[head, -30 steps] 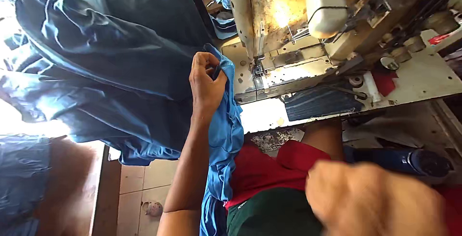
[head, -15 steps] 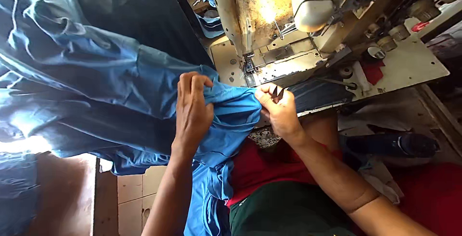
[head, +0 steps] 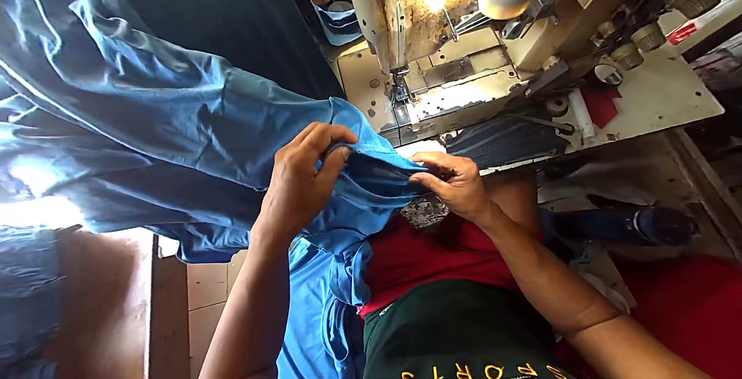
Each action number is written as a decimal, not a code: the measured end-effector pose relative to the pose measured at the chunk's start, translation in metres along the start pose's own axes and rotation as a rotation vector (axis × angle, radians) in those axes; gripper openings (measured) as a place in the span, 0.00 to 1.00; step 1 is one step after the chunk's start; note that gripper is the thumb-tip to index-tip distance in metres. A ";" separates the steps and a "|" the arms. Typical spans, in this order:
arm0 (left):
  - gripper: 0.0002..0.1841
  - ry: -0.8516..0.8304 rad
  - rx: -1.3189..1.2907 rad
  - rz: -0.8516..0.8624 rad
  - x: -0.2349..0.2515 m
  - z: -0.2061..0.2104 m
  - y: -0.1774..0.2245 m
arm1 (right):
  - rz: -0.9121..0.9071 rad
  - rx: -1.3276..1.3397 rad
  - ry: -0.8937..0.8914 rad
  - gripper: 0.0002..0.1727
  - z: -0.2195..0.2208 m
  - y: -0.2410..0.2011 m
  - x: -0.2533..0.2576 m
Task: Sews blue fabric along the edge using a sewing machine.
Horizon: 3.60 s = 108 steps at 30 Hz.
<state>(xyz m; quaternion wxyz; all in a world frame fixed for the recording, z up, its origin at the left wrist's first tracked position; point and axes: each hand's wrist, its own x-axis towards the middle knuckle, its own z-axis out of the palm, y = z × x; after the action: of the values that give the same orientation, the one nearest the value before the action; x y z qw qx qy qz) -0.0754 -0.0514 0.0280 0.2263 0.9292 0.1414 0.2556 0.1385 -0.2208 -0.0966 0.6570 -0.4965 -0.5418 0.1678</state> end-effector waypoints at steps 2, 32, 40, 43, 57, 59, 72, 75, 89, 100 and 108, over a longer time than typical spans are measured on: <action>0.10 -0.076 0.006 0.008 0.000 0.003 -0.005 | 0.012 -0.008 0.028 0.12 -0.001 0.003 -0.006; 0.10 0.063 0.153 -0.138 0.112 0.072 -0.044 | 0.341 0.299 0.135 0.22 -0.011 -0.010 0.011; 0.22 0.089 0.070 -0.140 0.156 0.076 -0.066 | 0.353 0.323 0.249 0.16 -0.006 -0.006 0.039; 0.25 0.092 0.078 -0.122 0.160 0.079 -0.069 | 0.343 0.312 0.249 0.16 -0.003 -0.006 0.042; 0.27 0.094 -0.028 -0.091 0.160 0.080 -0.073 | 0.336 0.315 0.305 0.16 0.003 -0.008 0.038; 0.29 0.141 0.025 -0.105 0.161 0.085 -0.074 | 0.310 0.270 0.318 0.16 0.005 -0.006 0.045; 0.25 0.114 -0.234 0.130 0.165 0.078 -0.074 | 0.302 0.242 0.304 0.16 0.006 -0.008 0.043; 0.27 0.133 -0.123 0.105 0.167 0.080 -0.078 | 0.283 0.204 0.300 0.16 0.007 -0.006 0.046; 0.27 0.038 -0.139 0.174 0.177 0.075 -0.088 | 0.270 0.157 0.255 0.16 0.011 -0.010 0.049; 0.18 0.174 0.021 -0.004 0.145 0.064 -0.066 | 0.243 0.122 0.213 0.10 0.006 -0.015 0.043; 0.22 -0.040 0.422 0.057 -0.016 0.062 -0.005 | 0.210 0.111 0.086 0.08 -0.006 -0.030 0.050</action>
<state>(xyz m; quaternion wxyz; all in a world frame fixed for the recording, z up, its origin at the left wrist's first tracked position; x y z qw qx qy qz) -0.0559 -0.0747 -0.0291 0.0224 0.9645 0.1609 0.2080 0.1522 -0.1998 -0.0436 0.6851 -0.5200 -0.4480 0.2440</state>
